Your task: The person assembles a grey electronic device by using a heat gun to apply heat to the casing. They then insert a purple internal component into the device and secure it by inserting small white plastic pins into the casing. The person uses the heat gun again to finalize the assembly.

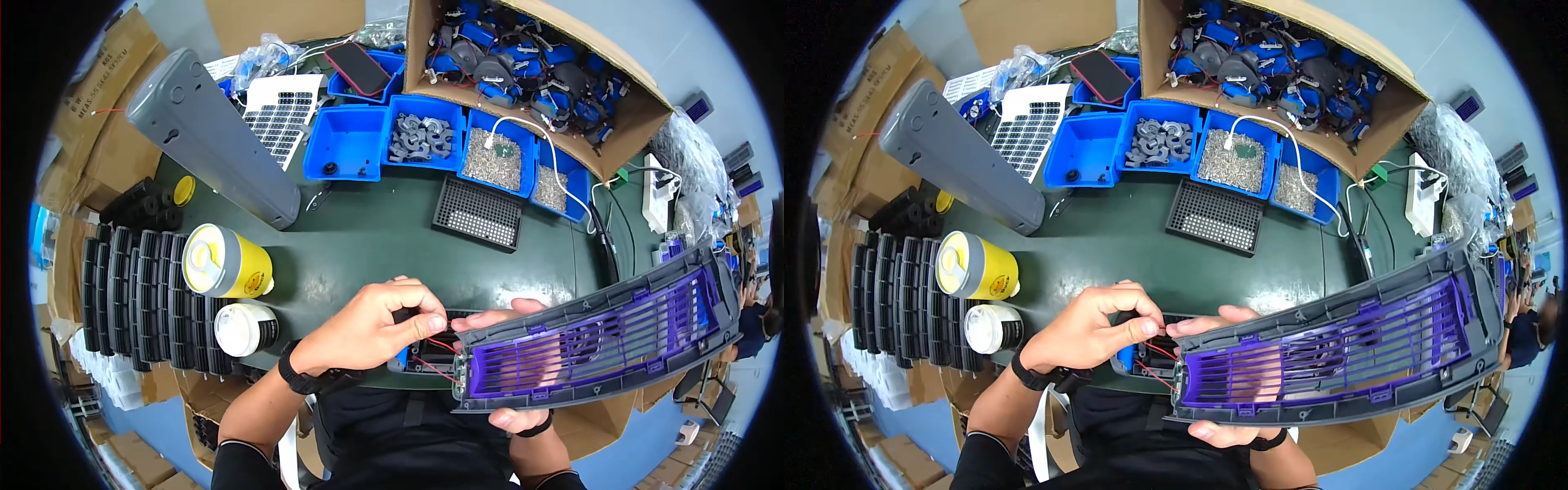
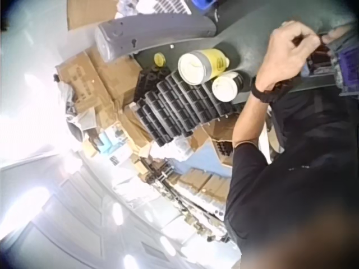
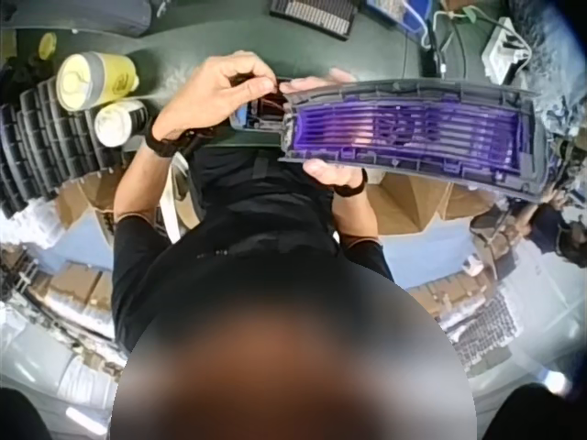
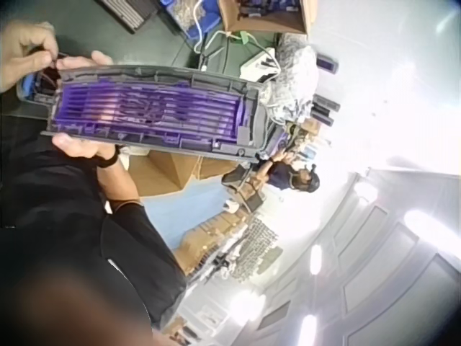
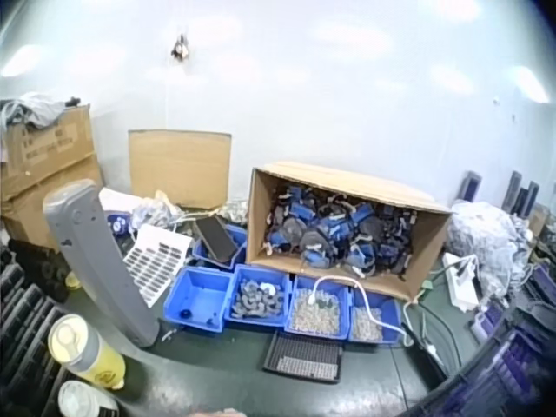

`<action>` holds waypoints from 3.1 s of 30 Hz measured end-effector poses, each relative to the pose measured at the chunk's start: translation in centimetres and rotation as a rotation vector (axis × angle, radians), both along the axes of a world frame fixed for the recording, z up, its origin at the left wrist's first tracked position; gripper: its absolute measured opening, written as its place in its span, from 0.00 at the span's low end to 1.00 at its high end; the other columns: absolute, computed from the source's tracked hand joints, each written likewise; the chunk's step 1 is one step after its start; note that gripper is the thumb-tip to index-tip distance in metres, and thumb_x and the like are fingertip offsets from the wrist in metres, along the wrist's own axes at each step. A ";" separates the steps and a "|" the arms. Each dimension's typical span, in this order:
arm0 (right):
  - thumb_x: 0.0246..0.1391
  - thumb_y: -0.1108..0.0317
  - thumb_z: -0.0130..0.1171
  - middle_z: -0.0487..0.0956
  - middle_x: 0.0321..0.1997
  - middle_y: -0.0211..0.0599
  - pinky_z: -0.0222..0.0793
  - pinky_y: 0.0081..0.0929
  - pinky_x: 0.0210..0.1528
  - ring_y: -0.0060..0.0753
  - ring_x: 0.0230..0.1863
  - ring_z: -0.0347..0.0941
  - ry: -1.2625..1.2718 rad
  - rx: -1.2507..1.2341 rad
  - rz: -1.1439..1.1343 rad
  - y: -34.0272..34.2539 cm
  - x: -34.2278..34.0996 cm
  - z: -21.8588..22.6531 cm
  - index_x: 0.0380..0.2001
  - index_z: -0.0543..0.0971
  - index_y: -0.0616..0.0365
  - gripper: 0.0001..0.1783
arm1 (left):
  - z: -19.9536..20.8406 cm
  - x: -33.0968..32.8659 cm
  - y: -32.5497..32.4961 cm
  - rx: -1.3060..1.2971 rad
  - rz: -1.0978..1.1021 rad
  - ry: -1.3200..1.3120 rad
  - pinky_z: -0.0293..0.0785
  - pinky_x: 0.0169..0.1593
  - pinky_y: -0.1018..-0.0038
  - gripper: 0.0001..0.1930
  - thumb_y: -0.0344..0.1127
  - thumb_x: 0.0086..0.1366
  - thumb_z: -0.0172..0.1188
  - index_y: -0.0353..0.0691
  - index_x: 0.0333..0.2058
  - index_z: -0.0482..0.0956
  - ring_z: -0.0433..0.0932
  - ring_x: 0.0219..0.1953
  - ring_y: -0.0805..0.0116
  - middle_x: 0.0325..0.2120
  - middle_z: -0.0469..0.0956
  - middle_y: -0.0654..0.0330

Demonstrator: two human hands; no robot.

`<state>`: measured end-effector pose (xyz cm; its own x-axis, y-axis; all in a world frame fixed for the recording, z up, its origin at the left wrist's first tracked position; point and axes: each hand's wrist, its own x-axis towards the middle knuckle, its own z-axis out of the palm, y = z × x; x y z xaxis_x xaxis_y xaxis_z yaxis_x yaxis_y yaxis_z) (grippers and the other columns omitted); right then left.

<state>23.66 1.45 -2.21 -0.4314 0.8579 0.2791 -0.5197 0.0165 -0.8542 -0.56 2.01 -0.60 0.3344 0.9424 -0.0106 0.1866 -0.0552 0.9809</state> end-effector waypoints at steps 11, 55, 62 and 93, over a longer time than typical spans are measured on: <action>0.42 0.56 0.83 0.74 0.63 0.65 0.79 0.53 0.61 0.63 0.64 0.75 0.048 -0.032 -0.139 -0.1 -0.2 0.3 0.72 0.52 0.66 0.64 | 1.2 0.5 0.2 -0.309 0.052 -0.057 0.73 0.41 0.75 0.09 0.35 0.73 0.67 0.35 0.39 0.88 0.76 0.35 0.75 0.31 0.82 0.62; 0.37 0.54 0.89 0.70 0.67 0.62 0.73 0.52 0.69 0.60 0.71 0.70 -0.357 0.470 -0.199 0.2 -0.6 -0.4 0.67 0.57 0.53 0.61 | -0.4 3.1 -2.0 0.691 0.145 0.430 0.71 0.62 0.54 0.12 0.19 0.44 0.64 0.42 0.29 0.83 0.80 0.44 0.63 0.31 0.79 0.63; 0.31 0.57 0.91 0.69 0.66 0.65 0.66 0.57 0.74 0.59 0.73 0.67 -0.407 0.490 -0.250 -0.3 -0.4 -1.0 0.63 0.55 0.57 0.64 | 1.1 1.1 -1.8 0.618 0.074 0.532 0.73 0.61 0.51 0.10 0.32 0.53 0.75 0.43 0.34 0.87 0.82 0.47 0.61 0.35 0.83 0.64; 0.41 0.59 0.80 0.78 0.55 0.44 0.64 0.49 0.66 0.48 0.61 0.73 -1.380 1.089 -0.266 9.2 4.1 1.9 0.65 0.72 0.56 0.47 | 7.2 5.2 -3.5 0.628 -0.003 0.500 0.78 0.46 0.60 0.16 0.27 0.55 0.71 0.35 0.45 0.84 0.84 0.40 0.49 0.38 0.86 0.52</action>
<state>27.75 10.67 -0.31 -0.7153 0.6290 0.3046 0.6081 0.7749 -0.1723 4.66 -1.48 6.63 0.4332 0.8210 0.3719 0.5948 -0.5704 0.5664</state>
